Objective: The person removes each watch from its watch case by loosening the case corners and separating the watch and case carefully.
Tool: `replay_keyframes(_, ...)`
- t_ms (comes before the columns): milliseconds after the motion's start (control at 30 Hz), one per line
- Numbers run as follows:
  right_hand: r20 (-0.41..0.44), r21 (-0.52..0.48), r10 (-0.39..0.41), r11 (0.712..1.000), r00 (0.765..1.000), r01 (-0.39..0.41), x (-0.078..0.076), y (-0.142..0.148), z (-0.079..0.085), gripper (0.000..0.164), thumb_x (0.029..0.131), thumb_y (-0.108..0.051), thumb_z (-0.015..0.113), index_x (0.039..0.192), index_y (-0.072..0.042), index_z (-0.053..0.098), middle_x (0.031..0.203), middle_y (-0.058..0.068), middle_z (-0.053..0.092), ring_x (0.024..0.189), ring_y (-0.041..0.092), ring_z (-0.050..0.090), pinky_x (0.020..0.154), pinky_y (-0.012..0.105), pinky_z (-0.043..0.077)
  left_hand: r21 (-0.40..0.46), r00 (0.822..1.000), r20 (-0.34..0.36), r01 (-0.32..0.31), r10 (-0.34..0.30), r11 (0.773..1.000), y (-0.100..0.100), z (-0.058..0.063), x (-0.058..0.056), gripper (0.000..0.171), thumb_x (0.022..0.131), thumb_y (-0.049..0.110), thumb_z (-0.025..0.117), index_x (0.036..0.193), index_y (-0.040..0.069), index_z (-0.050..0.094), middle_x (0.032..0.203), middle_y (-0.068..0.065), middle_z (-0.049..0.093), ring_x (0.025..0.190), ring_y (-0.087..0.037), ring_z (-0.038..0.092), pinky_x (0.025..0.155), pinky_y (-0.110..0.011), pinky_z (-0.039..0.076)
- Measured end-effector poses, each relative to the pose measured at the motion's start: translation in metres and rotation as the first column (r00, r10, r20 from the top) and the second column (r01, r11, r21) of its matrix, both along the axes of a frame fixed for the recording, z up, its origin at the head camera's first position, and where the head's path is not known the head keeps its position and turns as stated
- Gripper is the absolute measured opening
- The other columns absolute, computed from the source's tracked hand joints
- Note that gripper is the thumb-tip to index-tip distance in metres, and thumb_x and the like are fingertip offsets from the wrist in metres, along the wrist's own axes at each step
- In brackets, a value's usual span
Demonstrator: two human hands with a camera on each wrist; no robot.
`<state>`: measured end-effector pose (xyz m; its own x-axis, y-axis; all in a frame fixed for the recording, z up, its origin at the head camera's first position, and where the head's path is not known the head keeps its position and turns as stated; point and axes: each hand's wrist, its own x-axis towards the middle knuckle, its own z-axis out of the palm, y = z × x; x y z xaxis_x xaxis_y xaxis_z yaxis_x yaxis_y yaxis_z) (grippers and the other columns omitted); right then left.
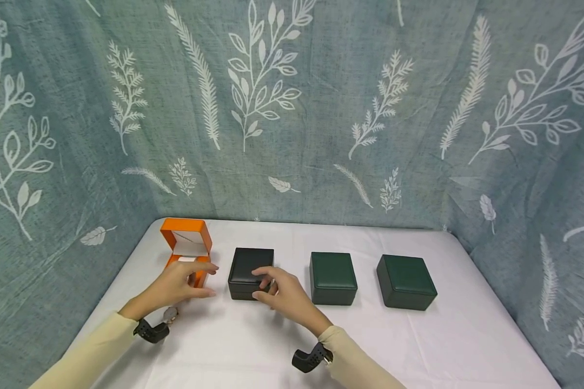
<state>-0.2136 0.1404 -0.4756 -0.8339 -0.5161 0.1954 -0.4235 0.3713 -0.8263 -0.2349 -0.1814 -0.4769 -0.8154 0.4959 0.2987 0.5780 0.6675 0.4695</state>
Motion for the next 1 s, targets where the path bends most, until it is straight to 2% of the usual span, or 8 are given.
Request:
replay_keyframes(100,-0.001,0.011,-0.024,1.0,1.0,0.024,0.0,0.008,-0.003,0.05,0.095,-0.023,0.078,0.141,-0.014,0.06,0.108,0.004,0.064,0.071,0.017,0.065,0.058,0.033,0.056,0.0,1.0,0.013,0.009,-0.009,1.0,0.004,-0.001,0.0,0.059,0.078,0.05,0.088,0.126,0.018,0.073,0.078,0.016,0.065,0.054,0.001,0.043,0.052,-0.021,0.037)
replay_keyframes(167,-0.01,0.014,-0.042,0.999,0.999,0.042,0.001,0.012,-0.006,0.051,0.095,-0.024,0.078,0.142,-0.014,0.06,0.108,0.005,0.065,0.07,0.016,0.065,0.058,0.033,0.056,0.001,1.0,0.025,0.019,-0.019,1.0,0.006,-0.001,0.001,0.06,0.079,0.049,0.088,0.128,0.018,0.072,0.07,0.015,0.06,0.053,0.0,0.044,0.052,-0.022,0.038)
replay_keyframes(267,-0.021,0.024,-0.067,0.997,0.998,0.067,0.002,0.019,-0.011,0.054,0.094,-0.024,0.078,0.144,-0.016,0.059,0.11,0.008,0.065,0.068,0.015,0.064,0.057,0.033,0.056,-0.008,0.998,0.048,0.028,-0.028,1.0,0.01,-0.002,0.002,0.063,0.079,0.05,0.087,0.13,0.017,0.071,0.078,0.012,0.067,0.053,-0.002,0.045,0.052,-0.022,0.038)
replay_keyframes(367,-0.026,0.029,-0.092,0.995,0.995,0.092,0.003,0.024,-0.015,0.055,0.093,-0.021,0.079,0.144,-0.017,0.058,0.11,0.01,0.065,0.066,0.015,0.064,0.057,0.032,0.055,-0.013,0.997,0.065,0.029,-0.028,0.999,0.012,-0.004,0.001,0.067,0.08,0.052,0.086,0.133,0.015,0.07,0.098,0.006,0.074,0.054,-0.002,0.045,0.051,-0.022,0.037)
replay_keyframes(500,-0.024,0.018,-0.11,0.994,0.994,0.11,0.002,0.029,-0.018,0.056,0.092,-0.014,0.08,0.144,-0.016,0.058,0.109,0.012,0.065,0.066,0.016,0.063,0.056,0.032,0.056,0.007,0.997,0.065,0.043,-0.044,0.999,0.015,-0.006,0.001,0.07,0.08,0.05,0.087,0.134,0.011,0.069,0.109,0.003,0.075,0.054,-0.001,0.045,0.05,-0.022,0.036)
replay_keyframes(667,-0.016,0.024,-0.125,0.992,0.992,0.126,0.001,0.035,-0.023,0.058,0.091,-0.012,0.081,0.145,-0.015,0.057,0.112,0.015,0.064,0.065,0.016,0.063,0.055,0.032,0.055,0.02,0.996,0.05,0.07,-0.071,0.997,0.02,-0.008,0.0,0.07,0.081,0.049,0.087,0.134,0.008,0.068,0.111,0.0,0.076,0.055,-0.001,0.045,0.051,-0.021,0.036)
replay_keyframes(833,0.008,0.029,-0.141,0.99,0.99,0.141,0.001,0.04,-0.027,0.061,0.091,-0.018,0.081,0.146,-0.015,0.055,0.117,0.016,0.062,0.064,0.015,0.063,0.055,0.033,0.055,0.007,0.997,0.056,0.059,-0.059,0.998,0.023,-0.009,-0.001,0.07,0.081,0.051,0.085,0.136,0.011,0.068,0.112,0.001,0.076,0.057,-0.001,0.046,0.051,-0.021,0.036)
replay_keyframes(1000,0.013,0.015,-0.146,0.989,0.989,0.146,-0.001,0.042,-0.03,0.065,0.09,-0.022,0.083,0.148,-0.02,0.053,0.126,0.018,0.058,0.063,0.017,0.064,0.055,0.033,0.055,0.004,0.998,0.042,0.056,-0.056,0.998,0.025,-0.009,-0.002,0.07,0.082,0.051,0.085,0.136,0.011,0.067,0.111,0.001,0.076,0.057,-0.001,0.045,0.05,-0.022,0.036)
